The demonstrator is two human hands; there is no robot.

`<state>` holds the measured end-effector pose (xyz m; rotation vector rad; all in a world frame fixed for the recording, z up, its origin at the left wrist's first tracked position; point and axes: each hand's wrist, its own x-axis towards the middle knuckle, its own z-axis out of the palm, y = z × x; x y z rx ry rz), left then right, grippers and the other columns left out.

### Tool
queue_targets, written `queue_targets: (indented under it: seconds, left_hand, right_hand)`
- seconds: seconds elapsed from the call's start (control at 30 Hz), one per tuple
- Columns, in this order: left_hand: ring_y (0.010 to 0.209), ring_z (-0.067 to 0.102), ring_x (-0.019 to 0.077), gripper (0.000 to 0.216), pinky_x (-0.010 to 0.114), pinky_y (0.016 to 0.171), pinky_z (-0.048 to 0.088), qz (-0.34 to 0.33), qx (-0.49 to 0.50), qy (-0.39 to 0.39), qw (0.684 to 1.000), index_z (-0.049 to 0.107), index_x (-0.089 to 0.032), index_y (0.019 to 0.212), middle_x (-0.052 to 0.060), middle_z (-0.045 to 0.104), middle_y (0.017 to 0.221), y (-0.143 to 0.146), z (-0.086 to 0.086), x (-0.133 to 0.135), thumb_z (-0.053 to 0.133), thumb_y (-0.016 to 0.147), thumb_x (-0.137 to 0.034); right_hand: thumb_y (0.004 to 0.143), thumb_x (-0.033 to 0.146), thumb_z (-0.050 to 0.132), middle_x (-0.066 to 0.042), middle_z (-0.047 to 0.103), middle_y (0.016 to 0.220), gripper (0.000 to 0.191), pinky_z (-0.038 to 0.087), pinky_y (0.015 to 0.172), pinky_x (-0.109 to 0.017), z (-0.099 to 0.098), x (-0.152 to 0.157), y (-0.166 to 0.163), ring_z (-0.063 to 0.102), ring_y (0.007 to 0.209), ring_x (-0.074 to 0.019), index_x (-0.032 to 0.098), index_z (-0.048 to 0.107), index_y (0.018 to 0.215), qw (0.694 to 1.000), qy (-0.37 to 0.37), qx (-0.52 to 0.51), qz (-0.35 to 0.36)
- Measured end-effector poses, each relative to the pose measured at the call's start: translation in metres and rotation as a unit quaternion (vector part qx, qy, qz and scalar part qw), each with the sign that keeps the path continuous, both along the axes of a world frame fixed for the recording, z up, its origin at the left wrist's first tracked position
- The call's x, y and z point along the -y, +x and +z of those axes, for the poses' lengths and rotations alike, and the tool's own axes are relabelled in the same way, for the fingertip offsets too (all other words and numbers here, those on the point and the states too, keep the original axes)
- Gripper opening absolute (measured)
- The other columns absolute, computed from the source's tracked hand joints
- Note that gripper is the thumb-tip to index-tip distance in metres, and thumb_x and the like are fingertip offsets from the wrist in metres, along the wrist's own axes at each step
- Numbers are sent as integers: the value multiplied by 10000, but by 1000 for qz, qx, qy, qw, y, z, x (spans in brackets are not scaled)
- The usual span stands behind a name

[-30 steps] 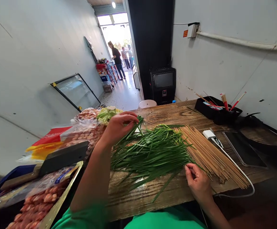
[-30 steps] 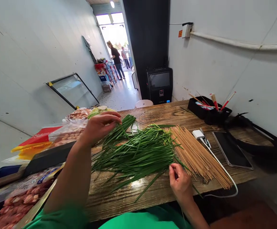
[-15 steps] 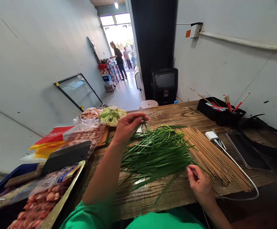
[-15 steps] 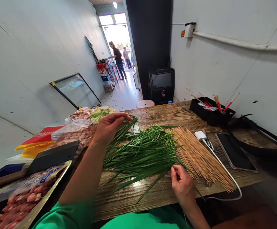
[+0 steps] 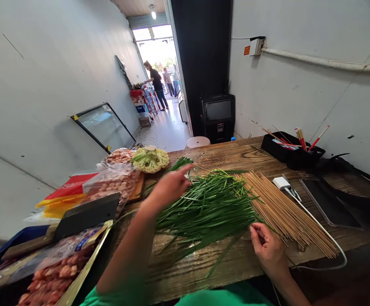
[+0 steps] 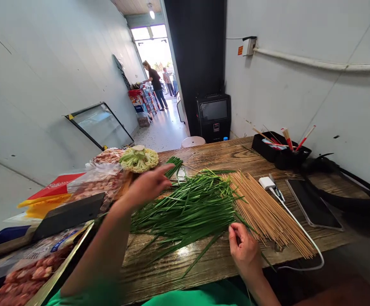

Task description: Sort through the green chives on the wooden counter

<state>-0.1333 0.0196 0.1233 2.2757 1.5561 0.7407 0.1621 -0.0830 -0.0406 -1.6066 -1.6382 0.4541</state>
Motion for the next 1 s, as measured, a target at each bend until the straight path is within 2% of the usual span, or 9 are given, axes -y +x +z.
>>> queue_targets:
  seconds: [0.07, 0.17, 0.27, 0.33, 0.47, 0.57, 0.7, 0.87, 1.0]
  left_hand:
    - [718, 630, 142, 407, 233, 695, 476, -51, -76, -61, 994, 592, -233, 1184, 21, 708, 820, 9, -30, -17, 555, 778, -219]
    - [849, 631, 167, 289, 248, 779, 459, 50, -128, -52, 989, 680, -189, 1037, 75, 702, 931, 22, -62, -44, 497, 820, -245]
    - [890, 628, 200, 251, 276, 797, 457, 50, -177, -93, 979, 715, -193, 932, 94, 700, 924, 37, -80, -68, 539, 796, -310]
    - [932, 620, 220, 256, 296, 804, 454, 75, -182, -100, 975, 709, -181, 951, 118, 692, 965, 47, -89, -80, 538, 789, -282]
    - [877, 635, 203, 220, 264, 742, 460, 83, -170, -114, 975, 723, -189, 896, 103, 704, 936, 59, -103, -97, 581, 728, -197]
    - [813, 639, 172, 203, 234, 701, 457, 81, -145, -115, 979, 727, -190, 879, 80, 711, 905, 57, -104, -101, 605, 718, -213]
    - [746, 632, 160, 193, 236, 688, 458, 75, -120, -97, 985, 729, -178, 861, 63, 710, 827, 49, -93, -94, 608, 717, -225]
    - [868, 622, 161, 231, 255, 820, 458, 52, -53, 22, 997, 722, -185, 909, 69, 694, 961, 51, -74, -77, 533, 777, -198]
    - [887, 628, 164, 256, 262, 837, 467, 20, -37, 89, 995, 714, -193, 935, 73, 688, 1008, 62, -64, -64, 479, 835, -212]
  right_hand:
    - [875, 423, 418, -58, 717, 752, 292, 532, 541, -233, 0, 0, -1, 700, 688, -189, 198, 604, 856, 1000, 1, -3, -9]
    - [868, 426, 427, -54, 719, 772, 284, 531, 528, -229, -2, 0, -1, 702, 701, -189, 206, 607, 866, 1000, -8, -12, -16]
    - [845, 447, 442, -49, 722, 738, 292, 528, 488, -219, -6, -2, 1, 706, 673, -192, 211, 615, 848, 1000, -9, -25, -12]
    - [838, 453, 445, -51, 725, 722, 297, 526, 464, -214, -9, -4, 2, 707, 656, -194, 215, 622, 835, 999, -11, -28, -11]
    - [835, 447, 451, -56, 729, 728, 286, 551, 505, -223, -9, -7, 3, 708, 648, -194, 221, 626, 809, 999, 1, -32, -8]
    - [833, 458, 458, -60, 725, 707, 290, 560, 510, -243, -8, -7, 2, 703, 623, -203, 222, 623, 798, 999, 20, -38, -8]
    - [829, 469, 464, -63, 724, 692, 296, 563, 509, -245, -11, -8, 3, 703, 623, -208, 225, 627, 792, 998, 32, -49, -1]
    - [835, 470, 458, -56, 721, 678, 296, 543, 465, -237, -18, -9, 4, 703, 619, -211, 228, 626, 803, 999, 27, -42, -9]
    - [850, 445, 447, -53, 715, 697, 281, 521, 452, -235, -13, -6, 0, 695, 616, -202, 221, 611, 812, 999, 20, -26, -12]
